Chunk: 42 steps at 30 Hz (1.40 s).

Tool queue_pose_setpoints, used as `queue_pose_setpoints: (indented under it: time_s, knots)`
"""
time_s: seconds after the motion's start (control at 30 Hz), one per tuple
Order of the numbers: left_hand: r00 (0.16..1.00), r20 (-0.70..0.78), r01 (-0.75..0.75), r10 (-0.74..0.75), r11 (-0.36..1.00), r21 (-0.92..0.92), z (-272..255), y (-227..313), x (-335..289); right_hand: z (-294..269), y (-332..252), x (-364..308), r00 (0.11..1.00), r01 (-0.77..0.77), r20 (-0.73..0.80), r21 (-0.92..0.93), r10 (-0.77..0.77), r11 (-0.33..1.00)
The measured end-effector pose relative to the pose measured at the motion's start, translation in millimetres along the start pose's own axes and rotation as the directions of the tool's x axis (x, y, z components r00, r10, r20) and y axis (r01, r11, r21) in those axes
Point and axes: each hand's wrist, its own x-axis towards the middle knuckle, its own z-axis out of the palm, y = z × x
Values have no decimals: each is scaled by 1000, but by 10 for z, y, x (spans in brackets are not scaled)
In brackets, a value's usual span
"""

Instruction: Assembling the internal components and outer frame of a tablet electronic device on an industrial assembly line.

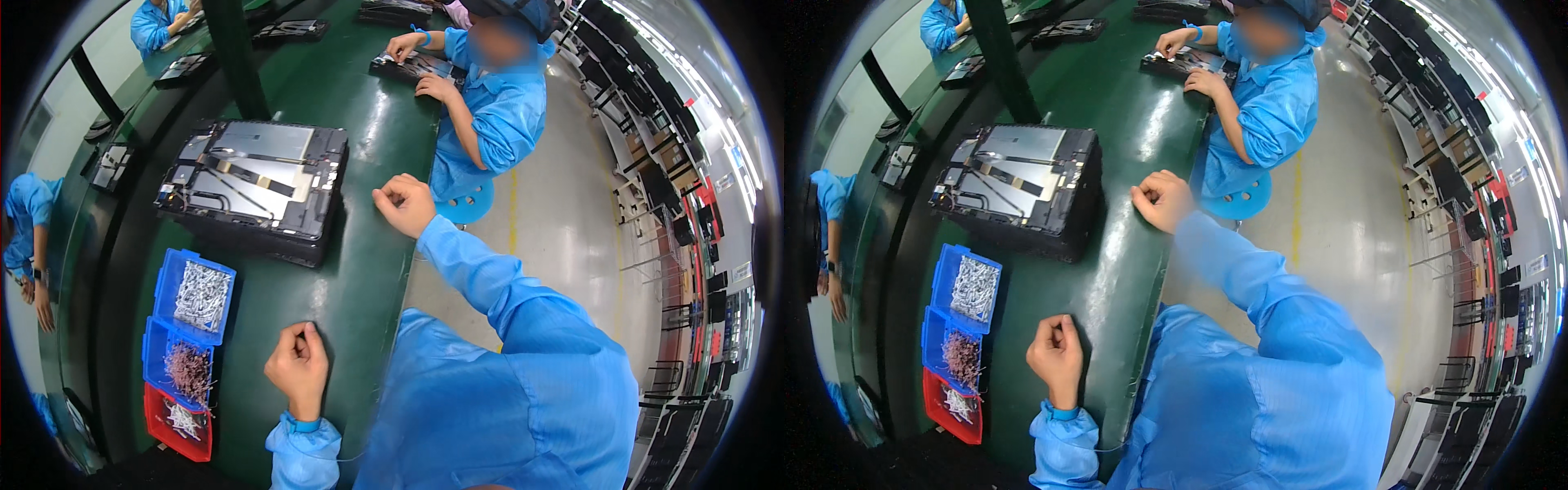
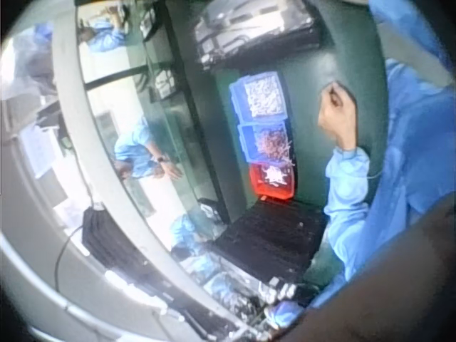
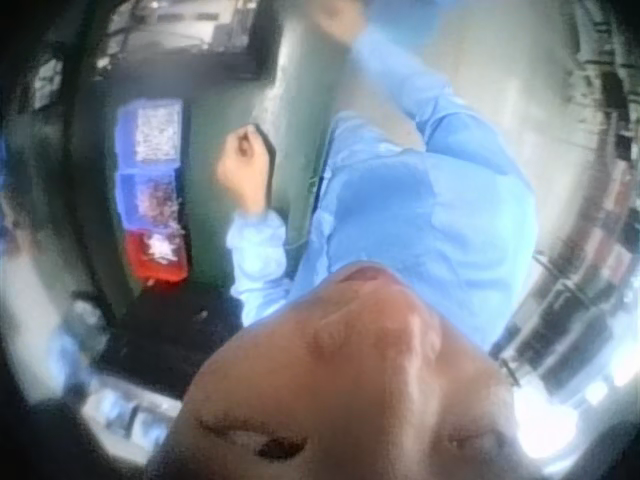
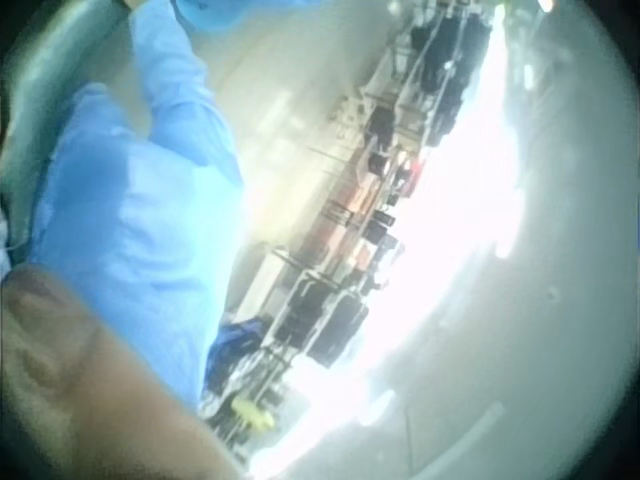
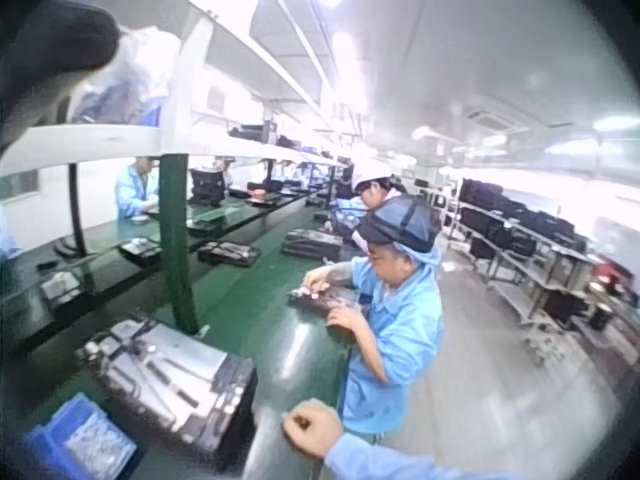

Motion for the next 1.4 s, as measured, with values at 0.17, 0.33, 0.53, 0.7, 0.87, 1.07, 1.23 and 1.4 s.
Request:
queue_pose_setpoints:
  time_s: [0.17,0.33,0.53,0.7,0.87,1.07,1.23,1.4]
  knots:
    - [1000,-1,-26,26,999,21,-15,-16,4,-7,47,5,998,68,6,-53,-68,996]
    - [1000,24,7,-6,1000,-8,-57,-9,13,-5,-9,-20,1000,5,-9,-49,-5,999]
    - [1000,15,-1,1,1000,-9,-76,-44,45,1,-44,21,992,-127,16,11,126,992]
    - [998,29,-54,54,998,10,-98,-51,27,6,-23,-48,994,-103,36,-27,104,994]
    - [995,26,-99,98,994,36,-84,-58,1,6,-17,-67,998,-54,18,-22,55,998]
    - [995,24,-92,92,996,6,-75,-47,2,-43,-116,-52,999,-37,18,-87,39,996]
    - [998,8,-56,56,998,-10,-128,-89,-45,138,-129,-109,992,-120,-30,-12,120,993]
    - [988,48,-144,145,989,-25,-133,-131,-22,-2,-142,-162,998,23,-47,-105,-28,994]
